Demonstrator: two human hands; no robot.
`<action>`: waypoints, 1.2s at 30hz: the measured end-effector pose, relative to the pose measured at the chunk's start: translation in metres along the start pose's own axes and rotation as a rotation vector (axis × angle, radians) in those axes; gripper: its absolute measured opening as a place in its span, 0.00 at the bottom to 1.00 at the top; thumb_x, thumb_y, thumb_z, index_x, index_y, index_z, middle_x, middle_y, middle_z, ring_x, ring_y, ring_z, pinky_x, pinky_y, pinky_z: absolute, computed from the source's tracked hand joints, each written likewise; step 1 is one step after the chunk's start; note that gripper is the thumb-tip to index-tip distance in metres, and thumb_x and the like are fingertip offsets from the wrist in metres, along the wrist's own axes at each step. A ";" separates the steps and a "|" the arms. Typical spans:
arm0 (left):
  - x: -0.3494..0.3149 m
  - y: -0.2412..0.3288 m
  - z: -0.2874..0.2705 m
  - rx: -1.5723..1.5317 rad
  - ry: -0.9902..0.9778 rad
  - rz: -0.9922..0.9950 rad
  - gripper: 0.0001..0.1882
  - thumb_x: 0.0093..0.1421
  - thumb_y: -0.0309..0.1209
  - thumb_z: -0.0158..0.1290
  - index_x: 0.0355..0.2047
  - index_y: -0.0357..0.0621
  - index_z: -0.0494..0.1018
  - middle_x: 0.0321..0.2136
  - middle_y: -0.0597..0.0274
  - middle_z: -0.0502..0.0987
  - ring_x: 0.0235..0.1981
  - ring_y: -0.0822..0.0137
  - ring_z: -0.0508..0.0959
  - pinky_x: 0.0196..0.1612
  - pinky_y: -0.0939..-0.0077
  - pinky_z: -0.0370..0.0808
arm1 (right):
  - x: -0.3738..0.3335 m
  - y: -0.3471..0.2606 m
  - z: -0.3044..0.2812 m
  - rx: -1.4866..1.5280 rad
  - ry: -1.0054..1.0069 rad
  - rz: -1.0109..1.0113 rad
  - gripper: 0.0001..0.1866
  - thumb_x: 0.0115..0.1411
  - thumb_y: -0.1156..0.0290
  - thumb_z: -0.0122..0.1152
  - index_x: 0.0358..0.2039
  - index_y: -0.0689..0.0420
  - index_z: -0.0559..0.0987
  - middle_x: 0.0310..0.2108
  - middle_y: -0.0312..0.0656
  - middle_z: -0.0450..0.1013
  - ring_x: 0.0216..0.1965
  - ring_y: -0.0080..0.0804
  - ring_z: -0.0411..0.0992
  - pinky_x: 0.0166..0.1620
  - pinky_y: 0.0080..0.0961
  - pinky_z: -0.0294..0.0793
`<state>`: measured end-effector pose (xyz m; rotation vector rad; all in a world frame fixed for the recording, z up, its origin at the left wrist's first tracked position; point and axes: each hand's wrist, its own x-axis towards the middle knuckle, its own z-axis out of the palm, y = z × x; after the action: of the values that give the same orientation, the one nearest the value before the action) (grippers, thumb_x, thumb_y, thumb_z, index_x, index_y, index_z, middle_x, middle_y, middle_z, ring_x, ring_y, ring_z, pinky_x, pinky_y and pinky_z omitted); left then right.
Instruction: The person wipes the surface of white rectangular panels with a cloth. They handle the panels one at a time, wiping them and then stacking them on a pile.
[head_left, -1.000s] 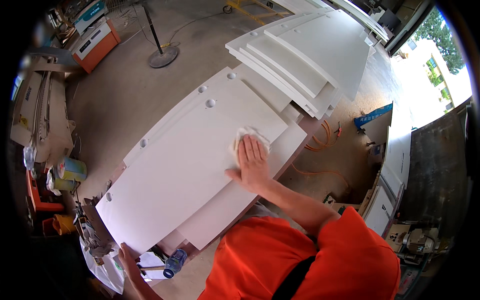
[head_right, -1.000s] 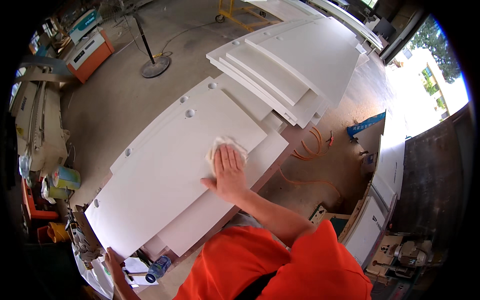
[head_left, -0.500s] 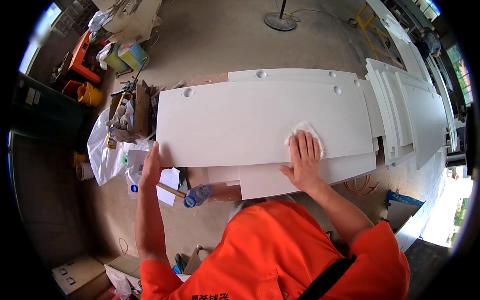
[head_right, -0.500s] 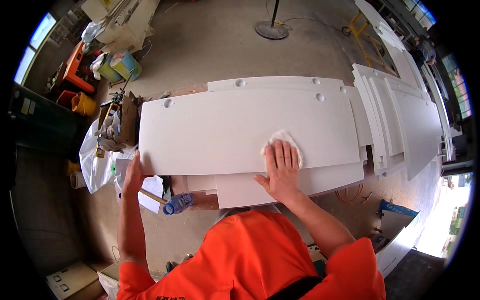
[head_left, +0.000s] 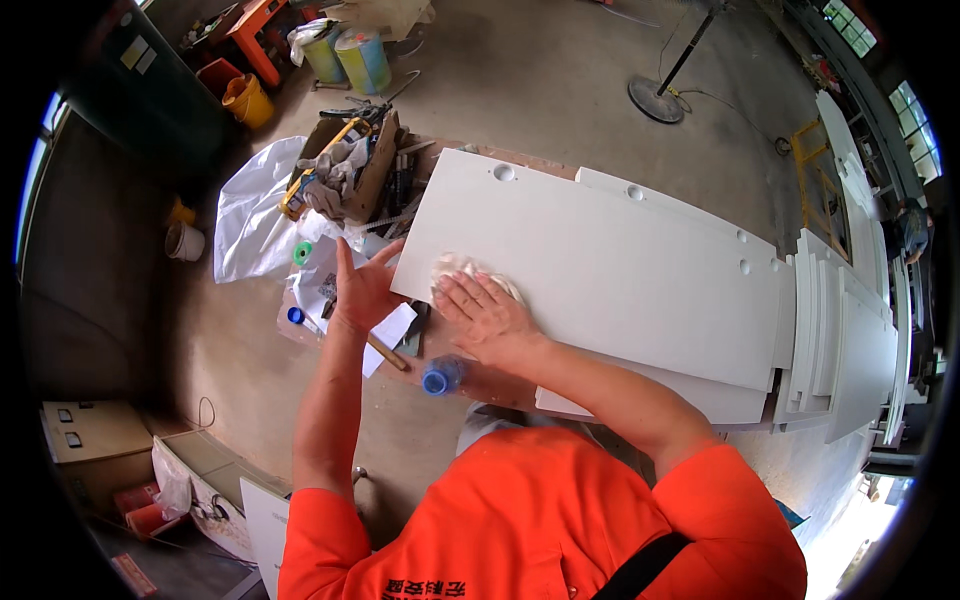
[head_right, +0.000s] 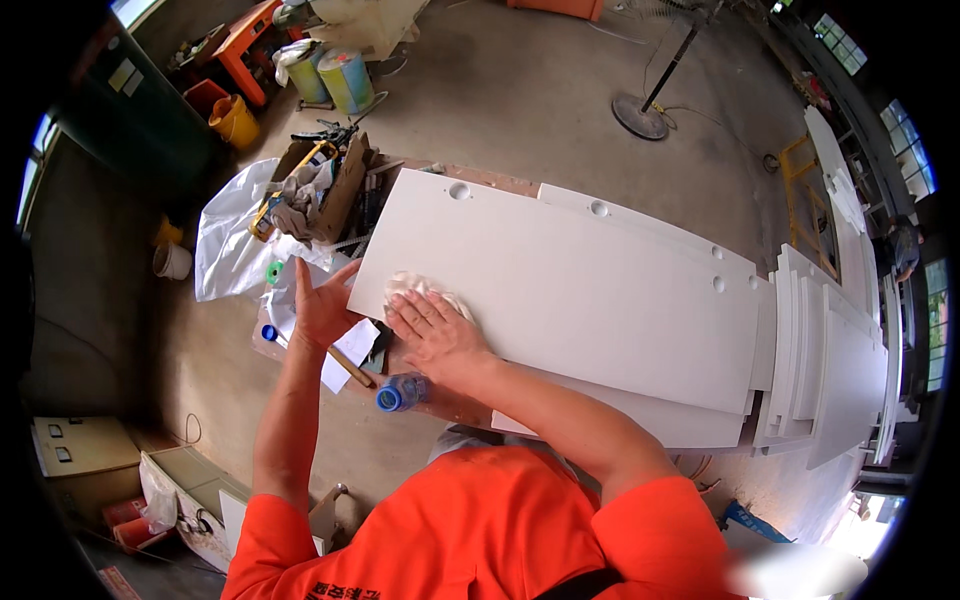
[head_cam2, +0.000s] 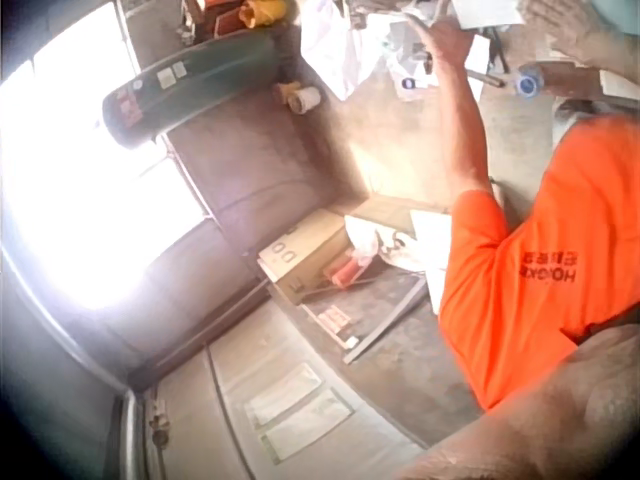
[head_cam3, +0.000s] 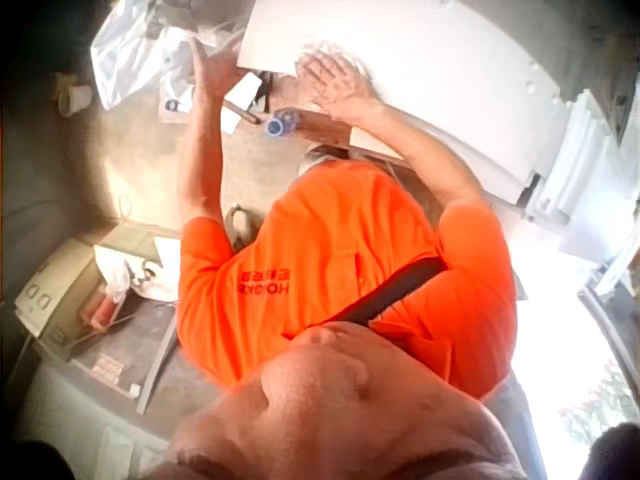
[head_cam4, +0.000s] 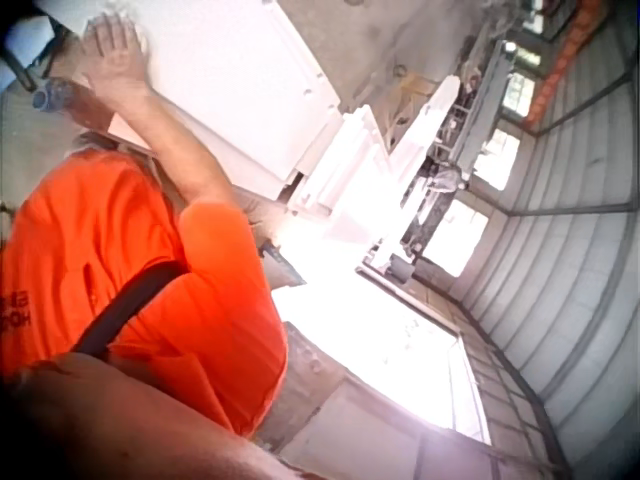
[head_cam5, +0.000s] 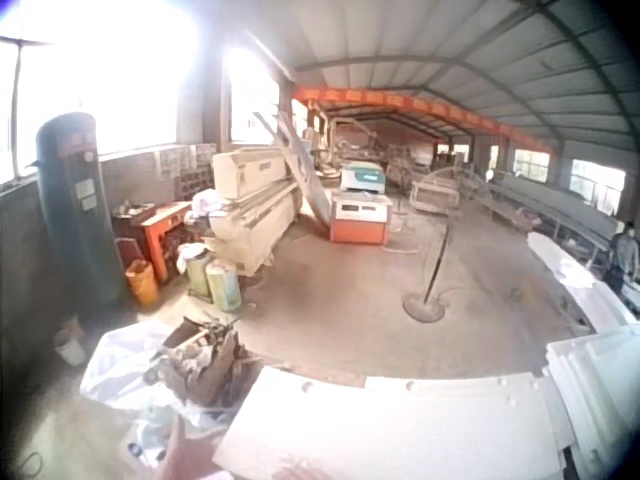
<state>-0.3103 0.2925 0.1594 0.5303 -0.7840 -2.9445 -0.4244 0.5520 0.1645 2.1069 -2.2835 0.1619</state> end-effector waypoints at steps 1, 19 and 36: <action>-0.003 -0.002 -0.006 0.035 -0.013 -0.003 0.65 0.58 0.84 0.33 0.74 0.37 0.54 0.63 0.39 0.73 0.62 0.48 0.74 0.59 0.54 0.70 | -0.042 0.012 -0.015 0.028 0.012 0.040 0.42 0.64 0.50 0.62 0.74 0.55 0.63 0.76 0.46 0.57 0.77 0.44 0.53 0.77 0.48 0.47; 0.002 -0.011 -0.004 0.278 0.031 0.050 0.51 0.68 0.74 0.33 0.75 0.45 0.57 0.65 0.52 0.73 0.61 0.53 0.76 0.60 0.51 0.72 | -0.062 0.007 -0.004 0.059 0.153 0.161 0.41 0.65 0.48 0.61 0.72 0.59 0.64 0.75 0.51 0.57 0.76 0.48 0.55 0.77 0.49 0.49; 0.013 -0.019 0.008 0.728 0.214 0.154 0.28 0.71 0.31 0.54 0.69 0.40 0.65 0.51 0.60 0.81 0.42 0.68 0.85 0.37 0.68 0.84 | -0.347 0.088 -0.022 -0.609 0.042 0.847 0.30 0.61 0.76 0.53 0.65 0.70 0.69 0.66 0.63 0.67 0.67 0.60 0.67 0.69 0.53 0.64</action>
<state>-0.3246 0.3106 0.1526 0.7496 -1.7646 -2.3361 -0.4845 0.9055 0.1497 0.7945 -2.5801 -0.4139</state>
